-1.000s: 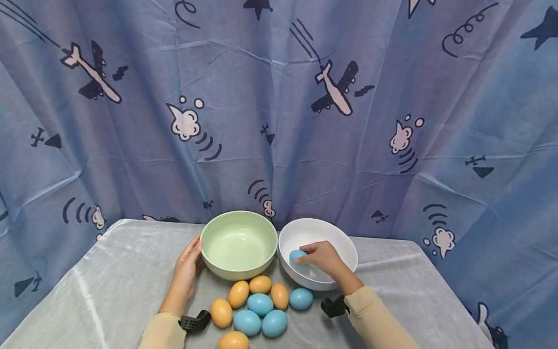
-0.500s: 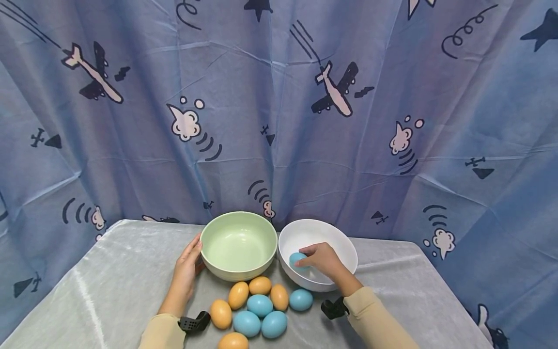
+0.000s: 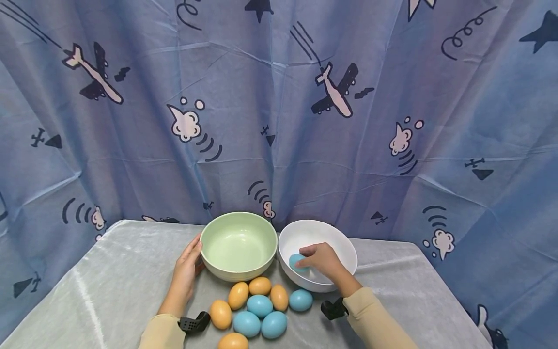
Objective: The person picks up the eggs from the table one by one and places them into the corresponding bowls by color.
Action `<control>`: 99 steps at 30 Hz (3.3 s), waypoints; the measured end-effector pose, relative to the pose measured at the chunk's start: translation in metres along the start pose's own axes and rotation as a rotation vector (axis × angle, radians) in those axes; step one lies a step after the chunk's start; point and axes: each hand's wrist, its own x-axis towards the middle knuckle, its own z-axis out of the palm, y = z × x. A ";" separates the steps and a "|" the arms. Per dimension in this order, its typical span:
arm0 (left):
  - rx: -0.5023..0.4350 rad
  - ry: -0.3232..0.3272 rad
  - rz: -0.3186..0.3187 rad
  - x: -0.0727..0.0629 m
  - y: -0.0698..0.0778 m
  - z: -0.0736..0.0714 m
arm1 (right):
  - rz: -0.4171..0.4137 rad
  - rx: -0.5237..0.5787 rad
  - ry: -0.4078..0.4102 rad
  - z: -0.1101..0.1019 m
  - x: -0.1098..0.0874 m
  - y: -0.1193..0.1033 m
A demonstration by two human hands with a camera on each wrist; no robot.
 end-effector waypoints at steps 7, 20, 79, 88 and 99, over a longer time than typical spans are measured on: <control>-0.002 0.005 -0.003 0.001 -0.002 0.000 | -0.018 0.099 0.041 -0.003 0.000 0.000; 0.017 0.020 -0.008 0.001 -0.002 0.000 | -0.070 0.292 0.103 -0.018 -0.013 -0.010; 0.028 0.022 -0.029 0.003 -0.001 0.000 | -0.260 0.499 -0.315 0.012 -0.104 -0.011; 0.032 0.026 -0.038 0.003 -0.001 0.000 | -0.241 0.498 -0.368 0.021 -0.105 -0.009; 0.026 0.024 -0.034 0.002 -0.001 0.001 | -0.239 0.495 -0.404 0.029 -0.105 -0.005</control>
